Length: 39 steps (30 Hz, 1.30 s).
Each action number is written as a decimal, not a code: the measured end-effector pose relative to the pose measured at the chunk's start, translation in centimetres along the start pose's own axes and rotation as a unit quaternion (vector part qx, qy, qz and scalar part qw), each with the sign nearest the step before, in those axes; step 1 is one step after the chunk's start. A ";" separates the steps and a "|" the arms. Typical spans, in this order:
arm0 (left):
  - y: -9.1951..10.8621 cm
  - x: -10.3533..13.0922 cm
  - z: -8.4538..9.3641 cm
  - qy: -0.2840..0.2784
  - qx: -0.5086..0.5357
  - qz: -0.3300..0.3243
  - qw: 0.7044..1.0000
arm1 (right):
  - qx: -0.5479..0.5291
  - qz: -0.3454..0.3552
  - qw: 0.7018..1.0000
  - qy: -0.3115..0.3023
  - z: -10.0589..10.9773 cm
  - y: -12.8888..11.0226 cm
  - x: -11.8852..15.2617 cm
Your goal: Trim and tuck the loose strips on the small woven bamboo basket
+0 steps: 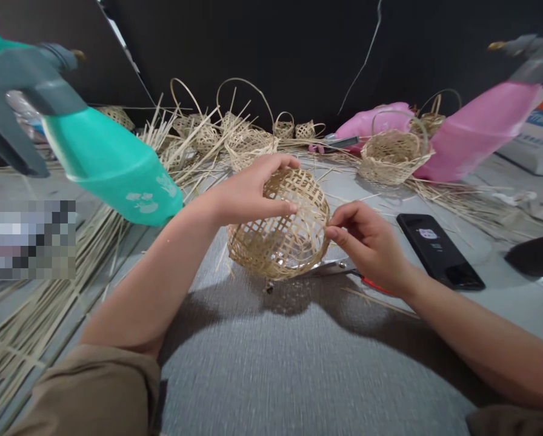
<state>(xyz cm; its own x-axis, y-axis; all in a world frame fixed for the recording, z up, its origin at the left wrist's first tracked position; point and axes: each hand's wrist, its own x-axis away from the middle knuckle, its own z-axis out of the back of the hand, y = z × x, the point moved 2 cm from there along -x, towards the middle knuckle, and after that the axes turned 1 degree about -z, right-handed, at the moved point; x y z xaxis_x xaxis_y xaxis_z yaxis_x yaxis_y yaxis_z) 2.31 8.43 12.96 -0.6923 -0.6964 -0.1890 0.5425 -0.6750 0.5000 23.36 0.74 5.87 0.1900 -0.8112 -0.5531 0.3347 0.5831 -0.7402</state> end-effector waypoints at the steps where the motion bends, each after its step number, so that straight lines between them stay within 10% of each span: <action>1: 0.1 0.1 -0.1 0.006 0.000 -0.001 1.000 | -0.028 -0.030 0.999 0.010 0.0 0.0 0.0; 7: 0.7 0.4 -0.4 0.042 -0.037 0.001 0.998 | -0.116 -0.142 0.983 -0.021 0.4 -1.0 -0.7; 19: 1.4 0.7 -1.4 -0.080 -0.099 0.045 0.991 | -0.096 -0.173 0.976 -0.093 2.3 -1.4 -2.2; 27: 2.5 0.6 -2.0 0.016 -0.177 0.089 0.980 | 0.022 -0.177 0.970 -0.168 4.0 1.2 -2.8; 32: 2.7 0.7 -1.1 0.108 -0.232 0.015 0.967 | -0.004 -0.127 0.987 -0.102 3.5 1.3 -2.7; 39: 1.6 0.1 -3.0 0.103 -0.213 0.050 0.970 | 0.070 -0.109 0.987 -0.096 3.0 1.9 -2.6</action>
<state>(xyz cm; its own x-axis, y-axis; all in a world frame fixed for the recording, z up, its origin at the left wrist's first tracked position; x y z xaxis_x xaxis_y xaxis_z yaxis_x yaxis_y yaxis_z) 4.49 6.57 11.22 -0.5406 -0.7678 -0.3439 0.7794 -0.6109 0.1389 26.28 3.82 7.01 0.2660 -0.9181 -0.2939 0.5093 0.3927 -0.7658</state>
